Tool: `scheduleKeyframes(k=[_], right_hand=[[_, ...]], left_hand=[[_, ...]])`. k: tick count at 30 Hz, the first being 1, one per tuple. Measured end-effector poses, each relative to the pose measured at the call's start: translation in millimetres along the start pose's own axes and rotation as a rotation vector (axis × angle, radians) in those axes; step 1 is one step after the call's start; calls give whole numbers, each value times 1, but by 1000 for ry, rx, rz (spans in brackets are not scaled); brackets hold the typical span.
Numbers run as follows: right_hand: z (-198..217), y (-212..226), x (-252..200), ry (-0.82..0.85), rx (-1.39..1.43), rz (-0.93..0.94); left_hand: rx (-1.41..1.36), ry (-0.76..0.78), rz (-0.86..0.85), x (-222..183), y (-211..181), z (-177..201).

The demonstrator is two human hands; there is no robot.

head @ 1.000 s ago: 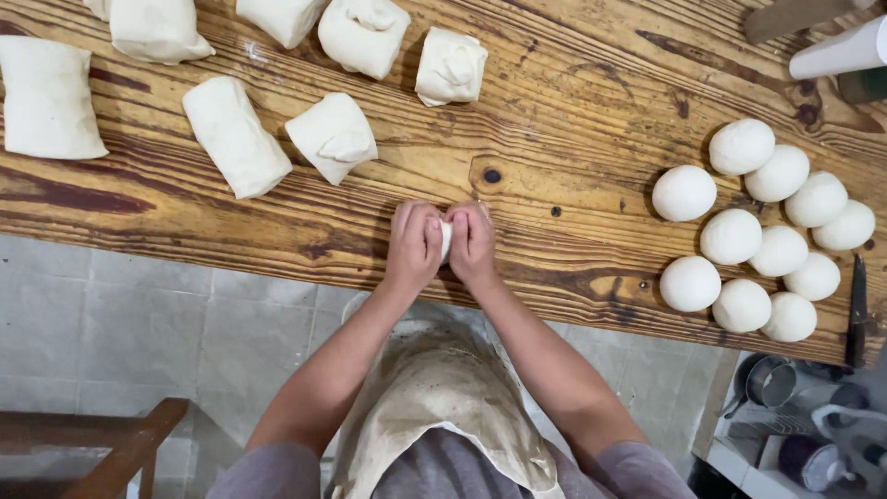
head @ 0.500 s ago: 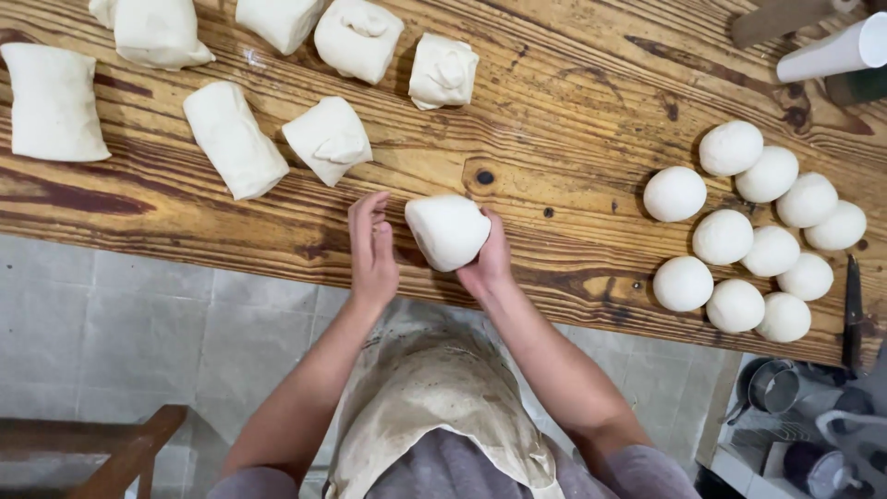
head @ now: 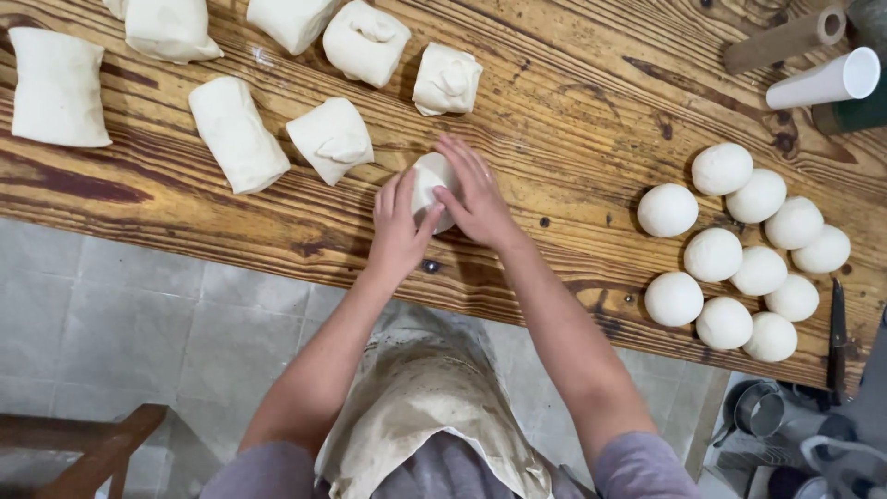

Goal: Shaping pre-cut dough pieces into smooth balls on a wooden surface.

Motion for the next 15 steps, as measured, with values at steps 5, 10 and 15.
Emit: scheduleKeyframes(k=[5,10,15], right_hand=[[-18,-14,-17,271,-68,82],[-17,-38,-106,75,-451,218],[-24,-44,-185,-169,-539,310]], left_hand=[[48,-21,-88,-16,10,-17],[166,105,-353,-73,-35,-30],[262,28,-573,-134,-32,-45]])
Point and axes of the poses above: each hand's wrist, its own x-axis towards the middle knuckle, its own z-axis out of the back of the hand, y = z × x, the point moved 10 cm from there along x, towards the middle knuckle, and after that the axes turned 8 degrees about -y, right-handed, at the moved point
